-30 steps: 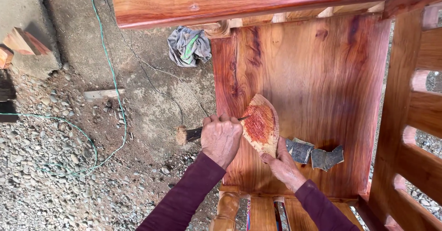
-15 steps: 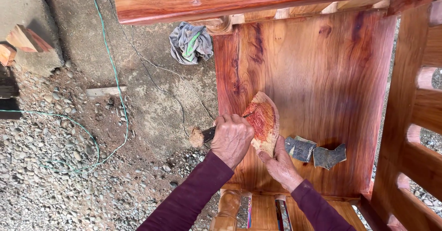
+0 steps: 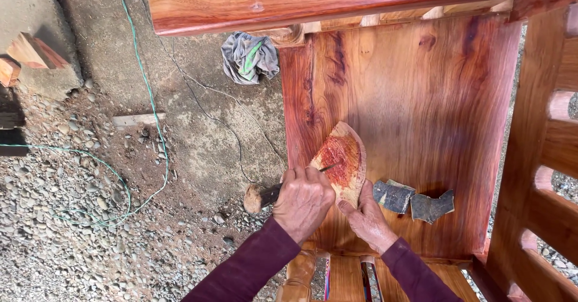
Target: Scraping and cleaning the joints and surface of a wooden chair using a tool.
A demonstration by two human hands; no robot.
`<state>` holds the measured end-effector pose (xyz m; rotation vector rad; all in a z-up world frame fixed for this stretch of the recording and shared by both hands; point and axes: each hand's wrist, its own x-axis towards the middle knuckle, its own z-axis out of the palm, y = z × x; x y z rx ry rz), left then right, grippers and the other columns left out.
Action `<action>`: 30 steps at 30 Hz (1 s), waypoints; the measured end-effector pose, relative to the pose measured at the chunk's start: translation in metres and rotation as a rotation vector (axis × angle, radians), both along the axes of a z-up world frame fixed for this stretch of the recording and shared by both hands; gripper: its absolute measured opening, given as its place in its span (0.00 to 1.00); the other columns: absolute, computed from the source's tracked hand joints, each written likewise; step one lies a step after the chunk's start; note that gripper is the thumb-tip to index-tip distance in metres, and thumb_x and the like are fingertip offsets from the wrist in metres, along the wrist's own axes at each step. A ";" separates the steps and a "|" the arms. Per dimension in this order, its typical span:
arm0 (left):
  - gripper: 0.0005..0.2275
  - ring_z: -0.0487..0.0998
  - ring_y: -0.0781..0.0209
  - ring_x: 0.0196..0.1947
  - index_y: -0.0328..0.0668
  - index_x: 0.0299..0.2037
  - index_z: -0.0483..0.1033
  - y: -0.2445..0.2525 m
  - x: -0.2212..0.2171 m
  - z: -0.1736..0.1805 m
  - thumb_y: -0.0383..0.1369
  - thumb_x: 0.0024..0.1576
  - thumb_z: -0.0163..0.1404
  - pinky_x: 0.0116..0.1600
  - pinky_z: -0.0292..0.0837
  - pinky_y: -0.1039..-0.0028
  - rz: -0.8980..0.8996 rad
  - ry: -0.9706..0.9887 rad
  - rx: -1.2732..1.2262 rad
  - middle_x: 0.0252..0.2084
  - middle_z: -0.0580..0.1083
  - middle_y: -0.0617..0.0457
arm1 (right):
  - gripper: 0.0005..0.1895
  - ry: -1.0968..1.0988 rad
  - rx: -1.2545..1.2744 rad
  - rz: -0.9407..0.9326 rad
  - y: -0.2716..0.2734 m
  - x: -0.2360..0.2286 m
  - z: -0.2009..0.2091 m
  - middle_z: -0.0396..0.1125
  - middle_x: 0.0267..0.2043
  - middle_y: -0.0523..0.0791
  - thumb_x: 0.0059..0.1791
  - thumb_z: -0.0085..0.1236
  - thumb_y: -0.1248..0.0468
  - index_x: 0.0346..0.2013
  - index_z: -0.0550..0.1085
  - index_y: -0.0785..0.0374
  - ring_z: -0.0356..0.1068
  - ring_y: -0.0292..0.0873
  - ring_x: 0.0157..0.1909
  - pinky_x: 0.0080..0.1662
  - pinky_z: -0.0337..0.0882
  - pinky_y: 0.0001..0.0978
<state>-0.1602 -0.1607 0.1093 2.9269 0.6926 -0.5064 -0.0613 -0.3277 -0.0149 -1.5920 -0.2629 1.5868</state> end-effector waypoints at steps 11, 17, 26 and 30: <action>0.03 0.79 0.57 0.24 0.36 0.26 0.79 0.026 -0.001 -0.026 0.27 0.47 0.54 0.31 0.74 0.66 0.132 0.046 0.008 0.23 0.77 0.45 | 0.30 -0.003 0.003 0.008 0.003 0.003 0.001 0.60 0.63 0.45 0.49 0.54 0.70 0.64 0.56 0.61 0.58 0.37 0.64 0.64 0.58 0.31; 0.04 0.76 0.55 0.27 0.36 0.23 0.77 0.020 0.006 -0.021 0.29 0.45 0.54 0.32 0.69 0.65 0.061 0.039 0.016 0.22 0.74 0.48 | 0.29 -0.018 0.018 0.034 -0.002 0.003 -0.001 0.61 0.62 0.46 0.50 0.54 0.69 0.64 0.55 0.62 0.58 0.38 0.63 0.64 0.59 0.32; 0.05 0.76 0.54 0.27 0.33 0.25 0.77 0.010 0.007 -0.006 0.29 0.44 0.53 0.30 0.68 0.66 0.022 0.016 -0.009 0.22 0.72 0.48 | 0.28 0.027 -0.023 -0.004 0.001 0.001 0.000 0.61 0.61 0.46 0.49 0.53 0.71 0.62 0.56 0.62 0.58 0.37 0.63 0.63 0.58 0.31; 0.06 0.76 0.53 0.26 0.31 0.26 0.77 0.003 0.006 -0.003 0.29 0.44 0.54 0.31 0.68 0.65 0.036 -0.041 -0.036 0.22 0.72 0.48 | 0.29 0.025 -0.020 0.013 -0.001 0.002 -0.001 0.61 0.62 0.45 0.50 0.53 0.71 0.63 0.55 0.61 0.58 0.37 0.64 0.64 0.57 0.31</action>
